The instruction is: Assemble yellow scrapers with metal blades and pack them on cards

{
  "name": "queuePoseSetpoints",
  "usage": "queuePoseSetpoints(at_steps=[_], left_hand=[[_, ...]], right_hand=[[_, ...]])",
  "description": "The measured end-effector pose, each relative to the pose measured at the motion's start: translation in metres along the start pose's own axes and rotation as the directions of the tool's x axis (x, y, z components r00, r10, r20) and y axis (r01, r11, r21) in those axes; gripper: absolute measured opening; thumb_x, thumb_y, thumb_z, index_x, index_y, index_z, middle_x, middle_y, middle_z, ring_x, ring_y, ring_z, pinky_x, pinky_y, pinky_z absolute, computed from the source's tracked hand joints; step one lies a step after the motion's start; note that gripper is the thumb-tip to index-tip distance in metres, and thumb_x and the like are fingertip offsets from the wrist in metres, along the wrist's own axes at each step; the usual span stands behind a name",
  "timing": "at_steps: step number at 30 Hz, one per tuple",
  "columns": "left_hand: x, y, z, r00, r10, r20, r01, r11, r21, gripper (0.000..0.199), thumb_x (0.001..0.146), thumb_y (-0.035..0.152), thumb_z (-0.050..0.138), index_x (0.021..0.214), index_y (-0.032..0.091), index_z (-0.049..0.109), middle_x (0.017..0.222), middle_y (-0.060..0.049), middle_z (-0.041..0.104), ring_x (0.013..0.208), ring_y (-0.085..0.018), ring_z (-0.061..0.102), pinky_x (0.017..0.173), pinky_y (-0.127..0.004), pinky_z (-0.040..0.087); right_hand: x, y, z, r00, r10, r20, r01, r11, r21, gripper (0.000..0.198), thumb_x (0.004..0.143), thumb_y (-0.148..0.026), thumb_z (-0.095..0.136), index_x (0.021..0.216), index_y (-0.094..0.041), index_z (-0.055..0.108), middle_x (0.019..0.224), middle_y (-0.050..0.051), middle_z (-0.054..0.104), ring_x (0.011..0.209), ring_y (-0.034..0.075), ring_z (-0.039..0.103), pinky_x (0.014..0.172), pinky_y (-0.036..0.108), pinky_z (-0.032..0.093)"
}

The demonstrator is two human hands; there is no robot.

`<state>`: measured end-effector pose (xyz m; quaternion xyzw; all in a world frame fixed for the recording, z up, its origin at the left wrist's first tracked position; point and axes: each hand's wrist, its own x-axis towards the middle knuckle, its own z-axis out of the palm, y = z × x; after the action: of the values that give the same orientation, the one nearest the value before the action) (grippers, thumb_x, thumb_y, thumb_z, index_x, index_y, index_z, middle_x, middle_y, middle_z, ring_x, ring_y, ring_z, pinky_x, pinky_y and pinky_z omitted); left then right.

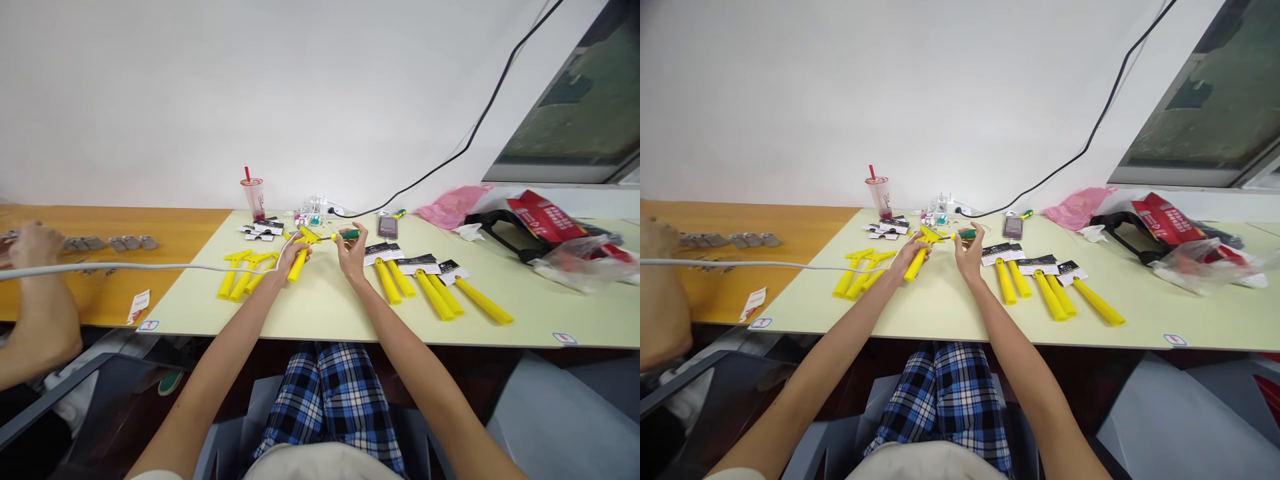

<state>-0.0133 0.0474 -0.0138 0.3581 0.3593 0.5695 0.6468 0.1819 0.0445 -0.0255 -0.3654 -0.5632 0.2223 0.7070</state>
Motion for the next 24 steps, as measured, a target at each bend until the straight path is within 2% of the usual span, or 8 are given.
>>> queuePoseSetpoints(at_steps=[3, 10, 18, 24], left_hand=[[0.0003, -0.0012, 0.0006, 0.999, 0.007, 0.036, -0.007, 1.000, 0.000, 0.077, 0.065, 0.016, 0.085, 0.136, 0.022, 0.056, 0.098, -0.003, 0.072, 0.071, -0.012, 0.069, 0.060, -0.020, 0.051], [-0.0003, 0.0013, -0.0008, 1.000, 0.002, 0.007, -0.002, 1.000, -0.001, 0.076, 0.066, 0.015, 0.084, 0.136, 0.021, 0.055, 0.096, -0.003, 0.072, 0.072, -0.014, 0.070, 0.060, -0.021, 0.052], [0.0017, -0.0016, -0.0011, 0.999, 0.000, 0.034, 0.001, 1.000, -0.007, 0.081, 0.066, 0.016, 0.085, 0.141, 0.023, 0.053, 0.102, -0.004, 0.074, 0.073, -0.013, 0.071, 0.061, -0.020, 0.051], [0.0018, -0.0026, -0.0008, 0.999, 0.007, 0.032, -0.007, 1.000, -0.001, 0.080, 0.066, 0.016, 0.085, 0.138, 0.023, 0.053, 0.099, -0.003, 0.073, 0.071, -0.013, 0.070, 0.060, -0.020, 0.050]], right_hand=[[0.0017, -0.0005, -0.0018, 0.999, 0.019, -0.049, -0.019, 1.000, -0.019, 0.056, 0.099, -0.046, 0.071, 0.146, -0.030, 0.046, 0.112, 0.005, 0.073, 0.091, 0.021, 0.075, 0.086, 0.040, 0.068], [-0.0006, -0.0029, 0.0000, 1.000, -0.006, 0.009, 0.006, 0.999, 0.033, 0.055, 0.093, -0.030, 0.068, 0.143, -0.031, 0.044, 0.123, 0.008, 0.071, 0.109, 0.023, 0.079, 0.099, 0.043, 0.065], [0.0018, -0.0013, 0.0008, 0.999, 0.016, -0.039, -0.015, 0.999, 0.039, 0.036, 0.092, -0.031, 0.066, 0.120, -0.030, 0.045, 0.113, 0.004, 0.072, 0.104, 0.021, 0.080, 0.094, 0.040, 0.067], [0.0026, -0.0032, 0.0007, 0.997, 0.024, -0.075, -0.020, 0.998, 0.052, 0.034, 0.089, -0.030, 0.069, 0.115, -0.030, 0.046, 0.108, 0.003, 0.072, 0.101, 0.021, 0.079, 0.091, 0.040, 0.068]])
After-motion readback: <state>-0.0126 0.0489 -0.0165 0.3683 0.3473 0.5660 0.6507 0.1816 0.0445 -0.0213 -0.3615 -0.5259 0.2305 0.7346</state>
